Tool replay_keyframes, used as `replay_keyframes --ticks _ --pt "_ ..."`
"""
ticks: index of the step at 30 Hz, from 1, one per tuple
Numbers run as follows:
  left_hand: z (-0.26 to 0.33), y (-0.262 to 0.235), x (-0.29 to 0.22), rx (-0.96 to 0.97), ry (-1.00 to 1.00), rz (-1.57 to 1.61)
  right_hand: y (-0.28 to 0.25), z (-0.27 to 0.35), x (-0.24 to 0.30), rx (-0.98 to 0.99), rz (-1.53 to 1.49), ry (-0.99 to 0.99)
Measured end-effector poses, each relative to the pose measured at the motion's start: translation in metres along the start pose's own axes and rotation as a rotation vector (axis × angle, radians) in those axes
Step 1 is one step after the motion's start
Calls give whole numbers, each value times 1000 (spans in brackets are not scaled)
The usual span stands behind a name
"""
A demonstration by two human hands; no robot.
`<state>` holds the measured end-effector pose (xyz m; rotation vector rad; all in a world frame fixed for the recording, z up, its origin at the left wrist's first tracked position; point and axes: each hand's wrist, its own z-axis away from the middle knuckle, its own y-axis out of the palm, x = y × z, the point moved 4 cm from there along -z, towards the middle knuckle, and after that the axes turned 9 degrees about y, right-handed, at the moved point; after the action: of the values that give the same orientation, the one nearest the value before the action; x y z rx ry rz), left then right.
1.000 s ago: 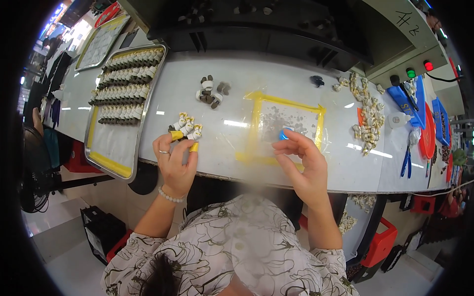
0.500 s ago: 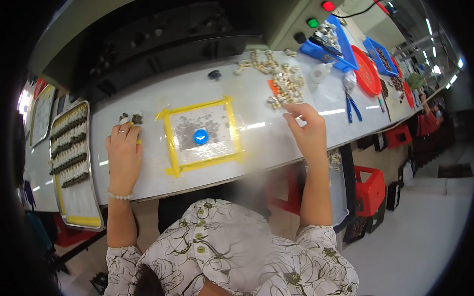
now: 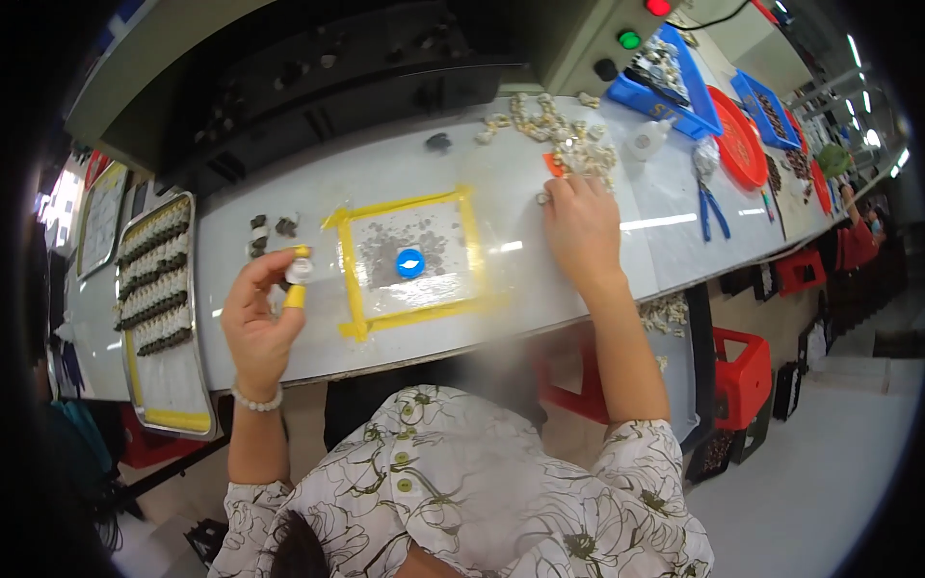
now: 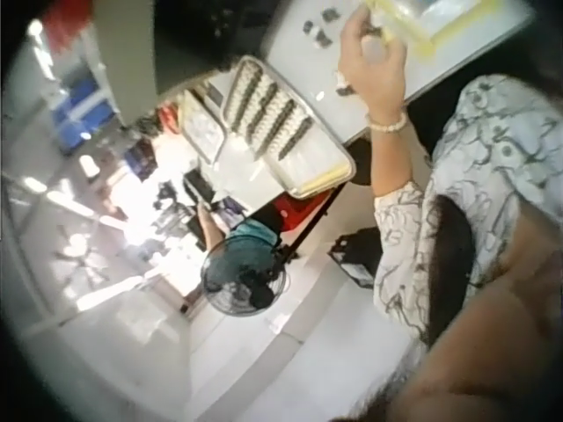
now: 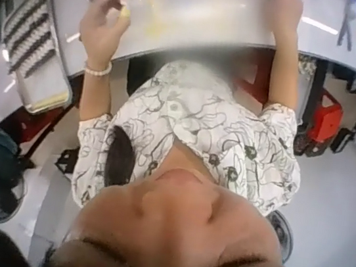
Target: The person assembles plastic figurines at an assembly bench by applying glue from a glue bottle, then sorts the completed figurines into sorting trays and plastic bags.
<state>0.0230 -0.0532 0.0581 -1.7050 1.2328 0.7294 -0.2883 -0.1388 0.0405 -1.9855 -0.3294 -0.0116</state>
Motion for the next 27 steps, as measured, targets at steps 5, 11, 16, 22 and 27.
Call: replay_keyframes --ticks 5,11,16,22,27 --pt "23 34 19 -52 -164 795 -1 12 27 25 -200 -40" --pt "31 43 25 -41 -189 979 0 28 61 19 -248 -281" --pt "34 44 28 -46 -237 1027 0 30 64 56 -300 -291" --pt "38 50 31 -155 -462 1109 -3 30 67 186 -431 -193" --pt "41 52 35 -160 -423 1116 -4 32 67 198 -459 -178"
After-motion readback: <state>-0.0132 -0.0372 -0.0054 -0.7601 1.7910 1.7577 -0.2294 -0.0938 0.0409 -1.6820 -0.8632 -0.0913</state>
